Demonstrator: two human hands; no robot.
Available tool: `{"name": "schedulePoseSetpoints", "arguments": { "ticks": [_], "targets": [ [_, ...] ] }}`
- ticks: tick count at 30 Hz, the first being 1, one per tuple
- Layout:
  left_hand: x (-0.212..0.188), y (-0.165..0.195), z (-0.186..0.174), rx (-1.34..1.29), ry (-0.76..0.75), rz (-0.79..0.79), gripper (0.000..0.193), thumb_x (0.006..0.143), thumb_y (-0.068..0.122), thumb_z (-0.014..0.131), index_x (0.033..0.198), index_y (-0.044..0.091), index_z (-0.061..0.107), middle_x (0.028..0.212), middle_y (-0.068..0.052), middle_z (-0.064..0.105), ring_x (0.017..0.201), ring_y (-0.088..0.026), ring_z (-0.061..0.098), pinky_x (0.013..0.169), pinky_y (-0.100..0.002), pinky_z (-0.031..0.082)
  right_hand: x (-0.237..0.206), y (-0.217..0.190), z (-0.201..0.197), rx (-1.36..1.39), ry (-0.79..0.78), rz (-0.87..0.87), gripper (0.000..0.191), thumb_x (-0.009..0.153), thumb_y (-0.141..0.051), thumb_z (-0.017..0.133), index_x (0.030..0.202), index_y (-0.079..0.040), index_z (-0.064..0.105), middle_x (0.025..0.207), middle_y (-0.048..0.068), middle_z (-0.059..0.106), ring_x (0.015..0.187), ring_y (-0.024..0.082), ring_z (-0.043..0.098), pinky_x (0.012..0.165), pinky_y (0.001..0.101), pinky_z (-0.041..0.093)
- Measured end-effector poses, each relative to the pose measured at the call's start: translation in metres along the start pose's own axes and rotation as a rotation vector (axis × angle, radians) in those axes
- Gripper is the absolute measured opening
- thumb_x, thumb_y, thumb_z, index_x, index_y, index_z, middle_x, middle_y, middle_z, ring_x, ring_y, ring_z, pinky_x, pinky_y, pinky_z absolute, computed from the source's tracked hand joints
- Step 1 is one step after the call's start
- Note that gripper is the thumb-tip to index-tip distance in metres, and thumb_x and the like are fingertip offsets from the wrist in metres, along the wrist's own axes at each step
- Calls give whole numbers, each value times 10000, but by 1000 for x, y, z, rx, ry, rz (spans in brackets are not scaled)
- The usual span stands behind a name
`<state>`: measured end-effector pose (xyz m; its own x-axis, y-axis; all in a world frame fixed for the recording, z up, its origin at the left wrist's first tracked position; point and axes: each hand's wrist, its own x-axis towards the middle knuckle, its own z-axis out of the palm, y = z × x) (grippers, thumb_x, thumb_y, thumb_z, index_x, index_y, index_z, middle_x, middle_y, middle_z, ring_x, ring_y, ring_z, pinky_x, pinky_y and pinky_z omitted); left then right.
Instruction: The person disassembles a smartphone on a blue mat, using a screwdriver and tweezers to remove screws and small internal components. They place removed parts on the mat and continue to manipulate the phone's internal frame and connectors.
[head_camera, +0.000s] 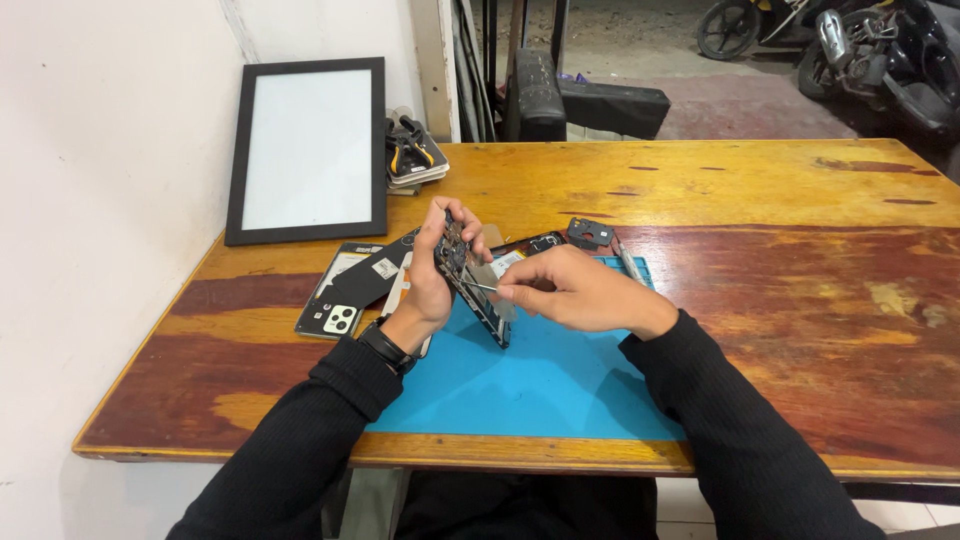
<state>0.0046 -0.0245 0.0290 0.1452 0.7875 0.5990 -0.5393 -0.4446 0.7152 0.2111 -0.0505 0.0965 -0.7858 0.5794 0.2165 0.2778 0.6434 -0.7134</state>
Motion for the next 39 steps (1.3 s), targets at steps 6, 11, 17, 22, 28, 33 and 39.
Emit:
{"name": "schedulePoseSetpoints", "arguments": {
  "ticks": [6,11,17,22,28,33,39],
  "targets": [
    [0,-1,-3,-16,15,-5,307,1057,415,407,1057,108,388,919,-42,425,853,-153,505,843,-364,525,0,-9,5,140,-63,269,247,1001,-260,589,1006,-41,703,560,-14,558,402,86,575,392,264,504],
    [0,-2,-4,-18,28,-4,307,1063,411,393,1048,105,388,912,-43,425,845,-156,503,836,-366,525,0,-8,5,118,-58,256,262,1003,-269,588,1018,-34,704,569,-12,553,426,83,566,408,266,517],
    [0,-2,-3,4,20,4,290,1044,399,403,1059,109,383,917,-43,425,844,-151,497,829,-363,526,1,-3,7,119,-44,229,250,1001,-258,597,1013,-33,705,580,-5,571,433,85,579,417,265,520],
    [1,-3,-4,11,30,6,293,1037,398,407,1054,107,380,913,-46,429,836,-154,498,815,-363,529,2,5,12,144,-39,163,218,1006,-230,604,1011,-25,678,646,-3,609,484,84,610,449,260,526],
    [2,-5,-6,10,24,7,293,1038,393,405,1055,102,382,905,-46,429,835,-152,497,816,-365,531,5,15,17,82,-7,46,163,1003,-195,622,1004,-32,630,670,27,648,498,97,611,472,266,518],
    [2,-5,-6,14,20,6,279,1035,383,412,1054,106,386,910,-46,429,834,-150,500,821,-367,535,6,18,19,60,20,14,145,1010,-186,608,1008,-42,619,705,26,648,538,102,625,492,266,538],
    [2,-5,-5,-2,22,0,274,1043,381,431,1060,111,385,915,-41,426,842,-143,501,823,-358,528,8,19,22,12,3,30,151,1039,-178,548,984,-47,599,682,43,636,567,132,616,535,296,515]
  ]
}}
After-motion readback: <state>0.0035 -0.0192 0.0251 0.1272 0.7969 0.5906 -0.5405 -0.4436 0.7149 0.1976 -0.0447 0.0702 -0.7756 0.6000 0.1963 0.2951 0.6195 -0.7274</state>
